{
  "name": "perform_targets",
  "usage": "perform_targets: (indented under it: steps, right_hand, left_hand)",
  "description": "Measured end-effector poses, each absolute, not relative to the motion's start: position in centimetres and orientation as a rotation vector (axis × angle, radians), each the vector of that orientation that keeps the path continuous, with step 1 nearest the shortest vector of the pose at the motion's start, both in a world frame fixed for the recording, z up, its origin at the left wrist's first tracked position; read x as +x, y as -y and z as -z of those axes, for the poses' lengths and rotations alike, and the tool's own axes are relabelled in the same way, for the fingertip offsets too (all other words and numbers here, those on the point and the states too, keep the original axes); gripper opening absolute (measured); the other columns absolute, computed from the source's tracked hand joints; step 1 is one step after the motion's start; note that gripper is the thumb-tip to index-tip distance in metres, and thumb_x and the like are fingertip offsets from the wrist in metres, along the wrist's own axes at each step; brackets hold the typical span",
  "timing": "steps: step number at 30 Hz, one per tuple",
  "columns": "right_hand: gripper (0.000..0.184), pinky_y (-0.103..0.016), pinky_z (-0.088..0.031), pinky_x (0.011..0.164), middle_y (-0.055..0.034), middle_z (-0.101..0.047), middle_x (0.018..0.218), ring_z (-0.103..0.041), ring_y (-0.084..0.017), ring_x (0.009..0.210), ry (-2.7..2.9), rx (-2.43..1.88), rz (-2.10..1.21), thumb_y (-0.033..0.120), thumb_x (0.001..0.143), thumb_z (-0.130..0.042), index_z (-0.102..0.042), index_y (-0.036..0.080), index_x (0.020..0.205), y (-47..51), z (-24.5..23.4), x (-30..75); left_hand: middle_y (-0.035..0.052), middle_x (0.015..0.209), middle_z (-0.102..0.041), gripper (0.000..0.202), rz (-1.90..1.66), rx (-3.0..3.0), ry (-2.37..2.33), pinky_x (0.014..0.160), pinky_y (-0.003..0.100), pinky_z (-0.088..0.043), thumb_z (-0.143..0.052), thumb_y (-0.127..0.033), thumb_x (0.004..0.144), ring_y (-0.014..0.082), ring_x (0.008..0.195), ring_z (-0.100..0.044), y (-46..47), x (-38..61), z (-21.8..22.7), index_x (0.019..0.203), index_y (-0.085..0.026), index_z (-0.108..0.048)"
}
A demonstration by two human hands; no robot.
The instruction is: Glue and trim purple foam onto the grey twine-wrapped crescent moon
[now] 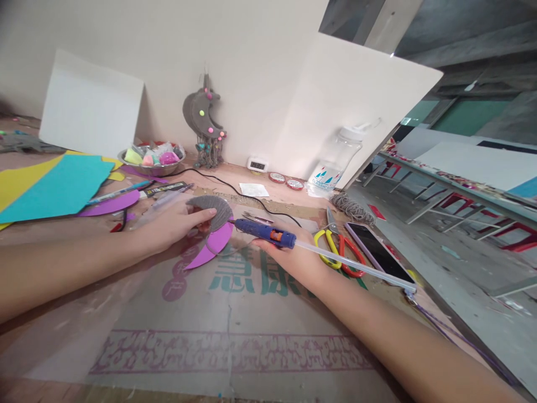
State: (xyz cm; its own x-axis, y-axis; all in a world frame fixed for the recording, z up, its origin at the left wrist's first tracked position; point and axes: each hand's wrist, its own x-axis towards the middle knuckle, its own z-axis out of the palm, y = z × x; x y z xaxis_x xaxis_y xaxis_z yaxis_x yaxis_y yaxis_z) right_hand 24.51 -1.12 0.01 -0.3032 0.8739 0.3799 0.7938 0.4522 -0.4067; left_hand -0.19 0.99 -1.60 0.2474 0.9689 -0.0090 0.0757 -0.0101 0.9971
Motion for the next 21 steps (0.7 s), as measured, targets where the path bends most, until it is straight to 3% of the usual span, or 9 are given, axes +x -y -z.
perform_targets:
  steps: [21]
  right_hand:
    - [0.033, -0.029, -0.045, 0.056, -0.001, -0.063, 0.066, -0.058, -0.018, 0.061, 2.102, -1.451, -0.186, 0.054, 0.074, -0.058, -0.06, 0.022, 0.074, 0.67, 0.12, 24.63]
  left_hand:
    - [-0.0026, 0.059, -0.048, 0.029, -0.972, 1.33, -1.048, 0.044, 0.019, -0.032, -0.06, -0.043, 0.074, 0.0073, 0.048, -0.042, -0.82, -0.13, 1.34, 0.067, -0.016, -0.05]
